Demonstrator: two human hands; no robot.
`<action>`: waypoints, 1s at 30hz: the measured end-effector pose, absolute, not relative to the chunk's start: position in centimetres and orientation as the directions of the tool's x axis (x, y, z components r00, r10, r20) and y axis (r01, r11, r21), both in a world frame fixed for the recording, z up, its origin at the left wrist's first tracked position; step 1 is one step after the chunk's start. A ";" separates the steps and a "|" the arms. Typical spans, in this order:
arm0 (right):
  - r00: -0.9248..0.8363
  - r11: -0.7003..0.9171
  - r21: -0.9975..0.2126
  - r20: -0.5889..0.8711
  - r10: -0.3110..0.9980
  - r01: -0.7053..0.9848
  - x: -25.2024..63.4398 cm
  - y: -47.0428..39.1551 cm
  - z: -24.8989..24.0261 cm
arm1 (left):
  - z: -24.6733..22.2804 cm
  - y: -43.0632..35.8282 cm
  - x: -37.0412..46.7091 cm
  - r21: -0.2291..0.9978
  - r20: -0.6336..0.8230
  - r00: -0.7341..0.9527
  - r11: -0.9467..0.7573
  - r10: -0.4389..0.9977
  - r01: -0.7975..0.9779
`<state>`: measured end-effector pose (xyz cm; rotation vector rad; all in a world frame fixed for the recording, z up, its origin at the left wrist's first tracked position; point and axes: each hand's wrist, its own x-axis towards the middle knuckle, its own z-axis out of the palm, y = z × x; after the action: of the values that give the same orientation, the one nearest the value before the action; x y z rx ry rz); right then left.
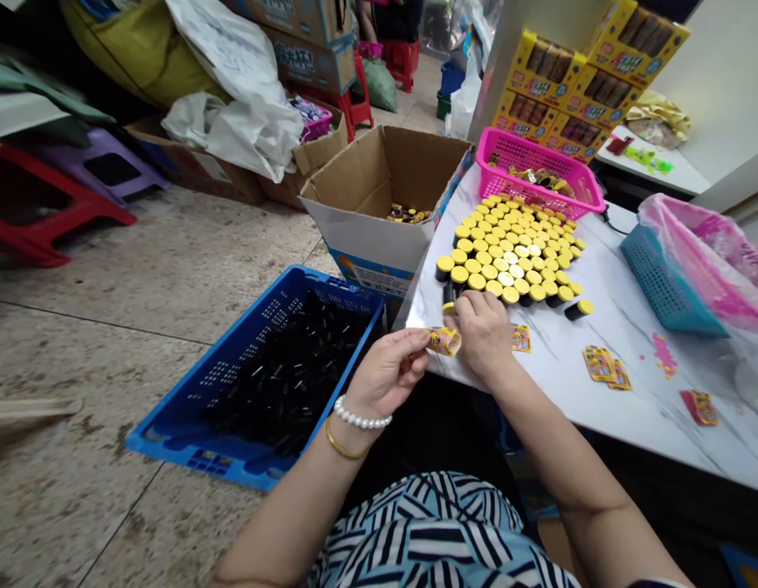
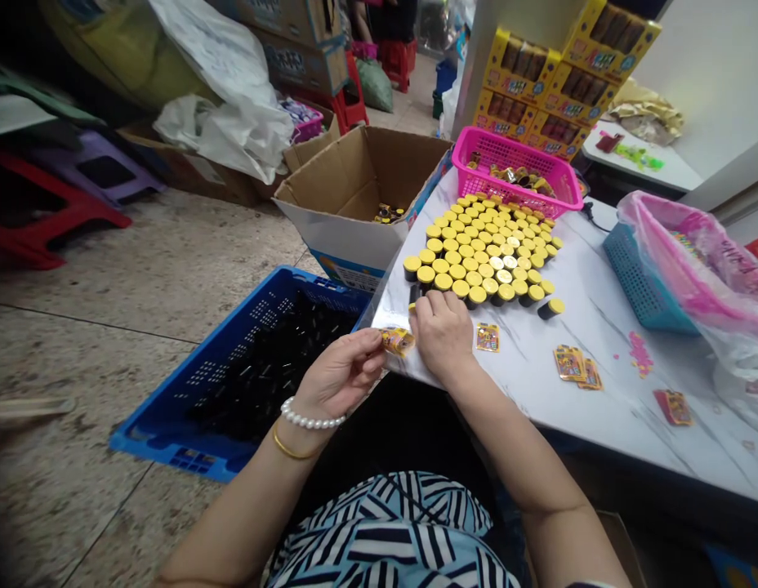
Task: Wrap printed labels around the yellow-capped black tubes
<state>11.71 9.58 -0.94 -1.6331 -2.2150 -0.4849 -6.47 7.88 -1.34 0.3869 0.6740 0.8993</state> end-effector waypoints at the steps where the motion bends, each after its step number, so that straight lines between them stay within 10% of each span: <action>1: -0.280 0.280 0.070 0.458 0.844 0.957 11.7 9.6 -1.0 | -1.2 8.0 -6.5 0.573 -0.362 0.436 0.566 0.824 -0.593; 7: -0.247 0.270 0.029 0.505 0.827 0.962 11.4 9.4 1.2 | -1.4 8.2 -6.6 0.636 -0.354 0.317 0.475 0.880 -0.608; 15: -0.670 0.666 0.080 0.106 0.734 0.742 8.3 13.1 0.5 | -3.7 8.4 -8.4 0.591 -0.358 0.141 0.341 0.923 -0.731; 22: -0.220 0.432 -0.579 0.401 0.889 0.691 13.2 8.3 0.5 | -2.3 8.0 -8.3 0.554 -0.412 0.292 0.492 0.863 -0.672; 26: 0.066 0.207 -0.916 0.243 0.968 0.343 15.7 5.5 1.3 | -1.6 8.7 -6.8 0.516 -0.425 0.332 0.527 0.842 -0.676; 30: 0.081 0.125 -0.992 0.123 0.989 -0.018 15.9 4.1 1.7 | -0.4 8.9 -4.8 0.492 -0.402 0.396 0.560 0.825 -0.666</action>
<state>15.86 4.13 1.71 -1.1377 -1.1906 1.0705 -4.83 8.86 -0.36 0.2694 0.6651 0.9595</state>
